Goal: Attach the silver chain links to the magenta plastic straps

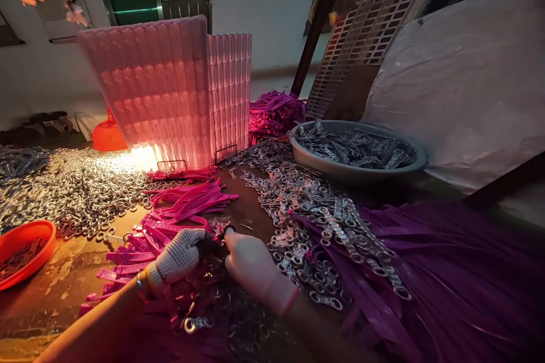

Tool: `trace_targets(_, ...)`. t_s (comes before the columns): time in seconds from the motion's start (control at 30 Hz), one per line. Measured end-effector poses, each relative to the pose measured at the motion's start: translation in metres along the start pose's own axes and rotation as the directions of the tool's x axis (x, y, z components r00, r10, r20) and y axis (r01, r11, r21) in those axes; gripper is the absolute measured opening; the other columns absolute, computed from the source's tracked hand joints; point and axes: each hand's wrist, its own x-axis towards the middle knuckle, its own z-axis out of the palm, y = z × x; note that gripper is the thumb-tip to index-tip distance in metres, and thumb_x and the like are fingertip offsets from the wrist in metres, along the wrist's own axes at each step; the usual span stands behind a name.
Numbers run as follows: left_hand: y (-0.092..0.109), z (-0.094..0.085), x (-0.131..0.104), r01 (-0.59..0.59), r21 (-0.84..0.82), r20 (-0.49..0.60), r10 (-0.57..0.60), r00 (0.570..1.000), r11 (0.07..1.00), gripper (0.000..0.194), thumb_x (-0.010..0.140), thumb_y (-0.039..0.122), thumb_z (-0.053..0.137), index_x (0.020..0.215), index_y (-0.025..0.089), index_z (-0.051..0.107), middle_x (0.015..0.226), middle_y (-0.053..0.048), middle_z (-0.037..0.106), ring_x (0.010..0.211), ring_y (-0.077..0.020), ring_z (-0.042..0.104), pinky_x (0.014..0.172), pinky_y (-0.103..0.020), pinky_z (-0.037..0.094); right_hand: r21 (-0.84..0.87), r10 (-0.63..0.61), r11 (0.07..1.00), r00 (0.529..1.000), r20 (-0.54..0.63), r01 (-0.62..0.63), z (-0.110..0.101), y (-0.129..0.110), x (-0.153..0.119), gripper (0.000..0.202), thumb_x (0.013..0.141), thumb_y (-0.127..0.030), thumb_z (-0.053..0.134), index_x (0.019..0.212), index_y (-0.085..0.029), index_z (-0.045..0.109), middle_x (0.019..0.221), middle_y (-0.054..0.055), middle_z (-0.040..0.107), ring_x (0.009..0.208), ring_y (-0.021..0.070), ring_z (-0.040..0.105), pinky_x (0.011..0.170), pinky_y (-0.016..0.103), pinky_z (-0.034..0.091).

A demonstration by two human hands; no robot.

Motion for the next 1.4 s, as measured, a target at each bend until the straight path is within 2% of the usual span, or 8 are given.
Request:
trace_targets(0.3,0.006,-0.007,0.011,-0.041,0.201,0.158,0.009,0.987,0.979,0.016,0.078,0.016,0.053,0.068,0.013,0.065,0.065,-0.002,0.062,0.059,-0.0118,0.050,0.053,-0.020,0.036,-0.089,-0.139,0.987,0.989,-0.038,0.136,0.015,-0.001,0.001,0.014,0.079,-0.015,0.052,0.090,-0.013,0.060,0.078,0.015,0.071,0.077,0.0259,0.071,0.059,0.028,0.042)
trace_targets(0.43,0.022,-0.057,0.011,-0.171,0.348,0.257,0.081,0.963,0.922,0.018,0.083,0.026,0.059,0.088,0.019,0.074,0.081,-0.004,0.071,0.071,-0.0149,0.059,0.065,-0.021,0.044,-0.086,-0.147,0.986,0.988,-0.057,0.142,0.009,-0.003,-0.004,0.015,0.081,-0.018,0.053,0.094,-0.013,0.060,0.081,0.015,0.072,0.080,0.0250,0.071,0.062,0.027,0.043)
trace_targets(0.63,-0.009,-0.122,-0.002,0.057,0.369,-0.050,-0.041,0.998,0.928,0.020,0.069,0.035,0.073,0.082,0.020,0.078,0.078,-0.006,0.074,0.071,-0.0189,0.062,0.065,-0.025,0.049,-0.074,-0.068,0.995,0.997,0.033,0.070,-0.005,0.016,0.004,0.019,0.082,-0.022,0.055,0.095,-0.017,0.067,0.087,0.011,0.074,0.084,0.0231,0.071,0.065,0.027,0.045)
trace_targets(0.8,-0.024,-0.086,-0.012,0.226,0.019,-0.187,-0.218,0.958,0.974,0.041,0.079,0.040,0.064,0.112,0.016,0.068,0.076,-0.004,0.068,0.043,-0.0064,0.041,0.039,-0.018,0.030,-0.155,0.093,0.985,0.993,0.074,-0.080,0.001,0.080,0.029,0.023,0.082,-0.014,0.055,0.098,-0.013,0.072,0.100,0.017,0.072,0.096,0.0260,0.068,0.078,0.033,0.047)
trace_targets(0.97,0.001,-0.038,-0.004,0.294,-0.437,0.120,-0.269,0.956,0.850,0.045,0.083,0.039,0.065,0.120,0.014,0.062,0.070,0.001,0.054,0.044,-0.0018,0.035,0.038,-0.014,0.023,-0.192,0.135,0.975,0.987,0.088,-0.116,0.034,0.105,0.033,0.032,0.080,0.004,0.044,0.091,-0.008,0.073,0.099,0.021,0.070,0.095,0.0278,0.068,0.081,0.037,0.046)
trace_targets(1.2,0.017,-0.004,0.011,0.279,-0.507,0.347,-0.103,0.932,0.816,0.075,0.069,0.014,0.059,0.142,0.017,0.042,0.072,0.001,0.060,0.039,-0.0032,0.039,0.036,-0.016,0.026,0.018,0.100,0.995,0.990,-0.098,-0.099,0.037,0.092,0.030,0.035,0.078,0.004,0.045,0.104,-0.007,0.066,0.105,0.018,0.069,0.098,0.0236,0.066,0.083,0.032,0.048)
trace_targets(1.3,0.015,0.007,0.019,0.213,-0.431,0.335,-0.064,0.940,0.877,0.073,0.067,0.010,0.056,0.139,0.015,0.043,0.071,0.000,0.062,0.042,-0.0051,0.044,0.040,-0.016,0.032,0.333,-0.010,0.936,0.954,-0.301,0.115,0.020,0.069,0.020,0.042,0.084,-0.004,0.041,0.119,-0.015,0.060,0.102,0.008,0.071,0.088,0.0176,0.066,0.077,0.027,0.051)
trace_targets(1.4,0.015,0.017,0.030,0.040,-0.387,0.263,0.069,0.962,0.921,0.036,0.070,0.009,0.058,0.106,0.012,0.063,0.070,-0.001,0.061,0.057,-0.0091,0.052,0.054,-0.020,0.043,0.488,-0.188,0.742,0.843,-0.505,0.458,0.008,0.039,0.008,0.051,0.076,-0.004,0.048,0.123,-0.021,0.059,0.110,0.007,0.070,0.097,0.0202,0.064,0.085,0.032,0.051)
